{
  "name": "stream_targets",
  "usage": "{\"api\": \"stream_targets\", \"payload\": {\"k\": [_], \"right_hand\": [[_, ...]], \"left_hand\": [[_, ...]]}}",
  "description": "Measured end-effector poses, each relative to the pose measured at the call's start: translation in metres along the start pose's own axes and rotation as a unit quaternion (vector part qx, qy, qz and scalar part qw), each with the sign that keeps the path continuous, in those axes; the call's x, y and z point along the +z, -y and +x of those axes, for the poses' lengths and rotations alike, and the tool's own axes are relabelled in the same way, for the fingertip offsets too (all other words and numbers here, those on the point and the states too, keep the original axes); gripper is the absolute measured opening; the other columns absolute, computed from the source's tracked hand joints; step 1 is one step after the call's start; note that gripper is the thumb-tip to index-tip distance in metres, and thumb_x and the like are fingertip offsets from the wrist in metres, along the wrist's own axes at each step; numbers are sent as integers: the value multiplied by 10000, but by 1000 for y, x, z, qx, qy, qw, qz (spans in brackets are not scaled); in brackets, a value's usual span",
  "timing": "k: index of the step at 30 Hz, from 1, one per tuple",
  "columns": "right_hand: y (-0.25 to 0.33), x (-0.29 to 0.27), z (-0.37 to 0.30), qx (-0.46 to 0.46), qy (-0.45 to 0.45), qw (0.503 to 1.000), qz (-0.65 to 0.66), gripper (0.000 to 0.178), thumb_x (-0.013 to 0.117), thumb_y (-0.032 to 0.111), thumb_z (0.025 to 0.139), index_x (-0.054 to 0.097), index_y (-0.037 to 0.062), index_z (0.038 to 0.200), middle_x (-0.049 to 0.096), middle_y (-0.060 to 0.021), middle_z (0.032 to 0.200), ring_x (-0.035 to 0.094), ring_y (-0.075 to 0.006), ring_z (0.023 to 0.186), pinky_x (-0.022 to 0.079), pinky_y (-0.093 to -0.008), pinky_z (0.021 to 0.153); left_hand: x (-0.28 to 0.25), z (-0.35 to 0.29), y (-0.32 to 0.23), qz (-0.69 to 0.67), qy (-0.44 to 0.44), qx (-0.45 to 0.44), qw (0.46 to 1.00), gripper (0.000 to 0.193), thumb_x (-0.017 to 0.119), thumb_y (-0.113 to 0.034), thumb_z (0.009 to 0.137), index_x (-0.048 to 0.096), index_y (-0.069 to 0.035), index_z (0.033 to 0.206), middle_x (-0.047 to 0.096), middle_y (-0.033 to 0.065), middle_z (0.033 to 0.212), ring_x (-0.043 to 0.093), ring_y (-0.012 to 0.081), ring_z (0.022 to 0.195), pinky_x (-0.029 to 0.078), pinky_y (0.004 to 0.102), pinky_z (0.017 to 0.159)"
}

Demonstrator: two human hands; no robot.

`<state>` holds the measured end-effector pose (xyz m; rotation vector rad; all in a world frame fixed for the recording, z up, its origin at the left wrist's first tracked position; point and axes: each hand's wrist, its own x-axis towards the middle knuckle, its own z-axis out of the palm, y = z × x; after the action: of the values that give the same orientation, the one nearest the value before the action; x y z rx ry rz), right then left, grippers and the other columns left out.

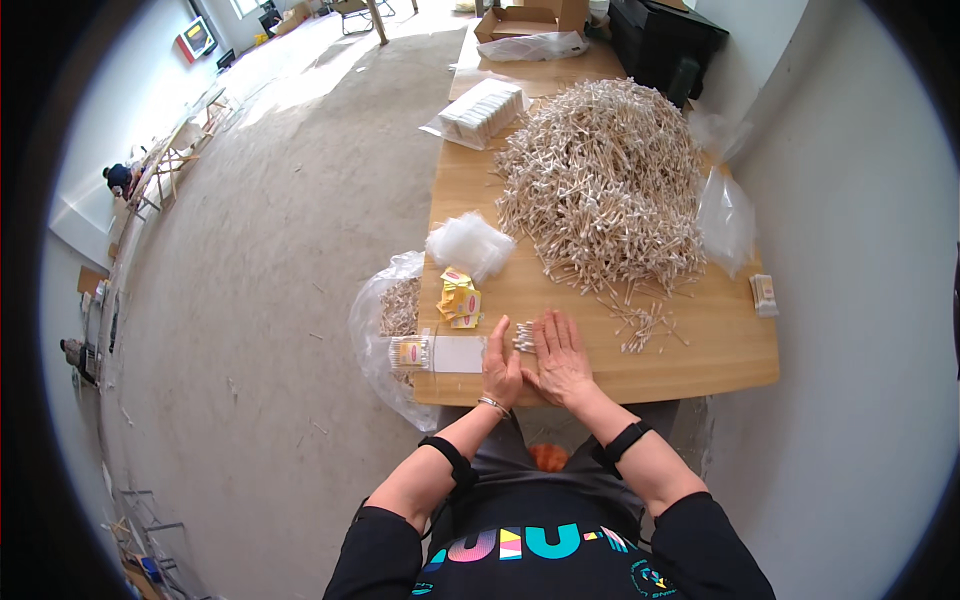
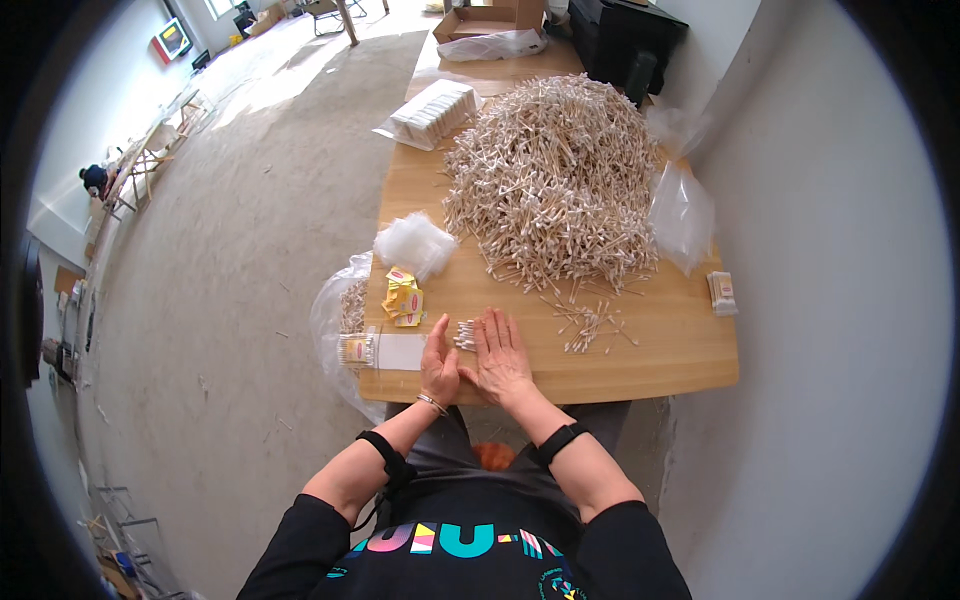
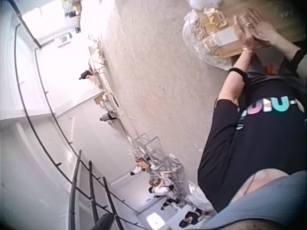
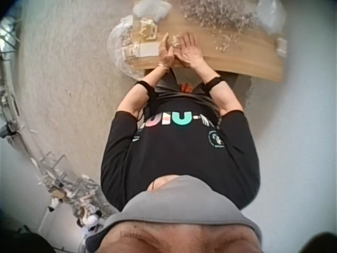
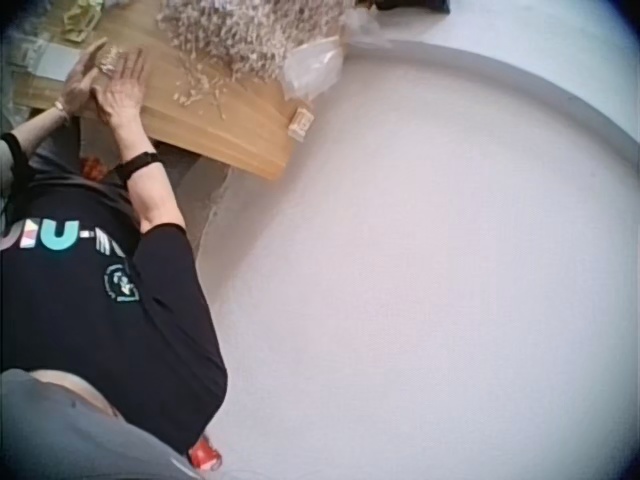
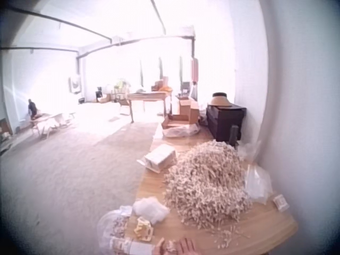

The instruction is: The person gathers cotton swabs from a pile, aligns them on a paper card, and slides a plastic sleeve over the swabs and card. They then fold the top of the sleeve down and set the packaged unit aside on the table.

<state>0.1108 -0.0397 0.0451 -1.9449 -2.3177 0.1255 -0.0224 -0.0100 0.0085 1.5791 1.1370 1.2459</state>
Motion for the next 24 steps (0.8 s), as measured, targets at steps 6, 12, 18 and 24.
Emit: {"api": "stream_targets", "payload": {"k": [6, 12, 18, 24], "right_hand": [[-6, 10, -6, 18, -1, 1000, 23, 856, 542, 507, 814, 199, 3, 1416, 147, -185, 1488, 82, -327, 1394, 67, -481, 1123], [-18, 6, -6, 59, -35, 998, 13, 838, 541, 496, 819, 185, 51, 1432, 138, -169, 1494, 80, -325, 1395, 72, -497, 1115], [-3, 6, -3, -29, 40, 999, 23, 853, 466, 582, 834, 163, 72, 1447, 97, -163, 1509, 32, -320, 1402, 7, -466, 1127], [-11, -4, 1, 39, 4, 989, 144, 705, 462, 428, 893, 206, 45, 1427, 135, -172, 1497, 92, -335, 1390, 53, -465, 1122]], "left_hand": [[2, 3, 2, -80, 7, -32, 996, 554, 434, 28, 787, 370, 14, 1337, 442, 188, 1333, 404, 276, 1261, 291, 362, 1060], [4, 29, -6, -217, -34, -113, 969, 475, 394, 44, 877, 344, 37, 1349, 386, 144, 1387, 354, 222, 1299, 256, 325, 1089], [3, 33, 21, -219, -32, -144, 964, 429, 385, -8, 924, 352, 31, 1349, 393, 138, 1383, 373, 222, 1285, 281, 325, 1077], [9, 32, 8, -254, -36, -150, 955, 393, 377, -82, 963, 367, 25, 1341, 410, 132, 1365, 384, 219, 1275, 301, 320, 1066]]}}
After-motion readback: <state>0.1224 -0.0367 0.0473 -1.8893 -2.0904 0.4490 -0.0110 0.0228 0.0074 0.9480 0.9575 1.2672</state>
